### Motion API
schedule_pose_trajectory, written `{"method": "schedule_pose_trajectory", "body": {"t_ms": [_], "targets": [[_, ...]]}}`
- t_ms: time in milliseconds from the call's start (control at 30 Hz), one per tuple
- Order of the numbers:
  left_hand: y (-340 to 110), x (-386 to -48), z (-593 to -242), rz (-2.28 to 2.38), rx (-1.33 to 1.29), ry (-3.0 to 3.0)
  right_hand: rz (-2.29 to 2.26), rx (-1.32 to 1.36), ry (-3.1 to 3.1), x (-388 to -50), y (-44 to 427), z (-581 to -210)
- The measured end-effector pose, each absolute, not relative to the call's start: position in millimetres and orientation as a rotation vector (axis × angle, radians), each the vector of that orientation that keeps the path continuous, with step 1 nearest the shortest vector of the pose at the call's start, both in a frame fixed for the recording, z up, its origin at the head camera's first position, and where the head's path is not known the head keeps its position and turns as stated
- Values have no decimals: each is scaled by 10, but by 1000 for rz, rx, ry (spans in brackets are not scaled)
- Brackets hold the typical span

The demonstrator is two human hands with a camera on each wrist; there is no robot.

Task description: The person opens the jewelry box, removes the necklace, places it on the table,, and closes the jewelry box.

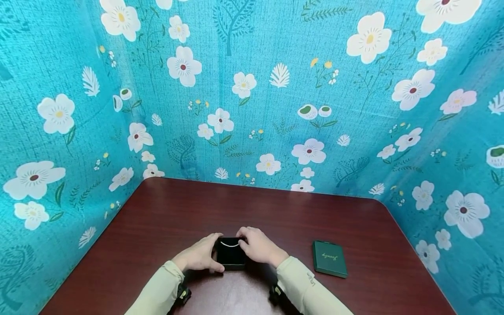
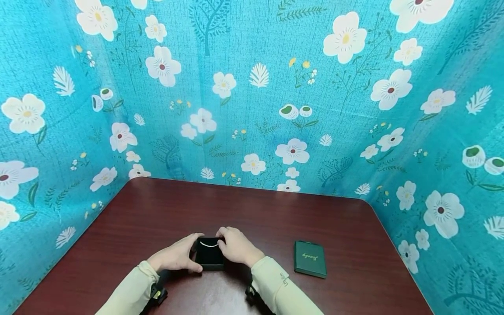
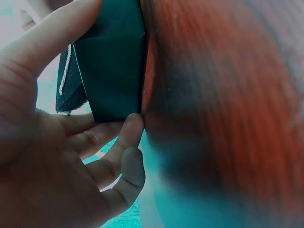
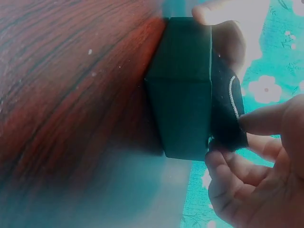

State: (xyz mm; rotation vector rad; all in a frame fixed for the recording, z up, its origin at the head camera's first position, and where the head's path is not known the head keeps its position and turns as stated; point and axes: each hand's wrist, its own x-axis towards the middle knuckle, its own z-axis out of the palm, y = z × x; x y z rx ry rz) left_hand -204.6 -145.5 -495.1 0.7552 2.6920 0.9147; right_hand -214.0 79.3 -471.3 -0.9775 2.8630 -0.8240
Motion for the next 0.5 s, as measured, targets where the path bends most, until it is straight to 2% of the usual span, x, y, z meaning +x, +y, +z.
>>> {"method": "schedule_pose_trajectory", "body": {"t_ms": [500], "targets": [[-1463, -2052, -4955, 919, 776, 2682, -1078, -820, 2669, -2189, 861, -4727]]}}
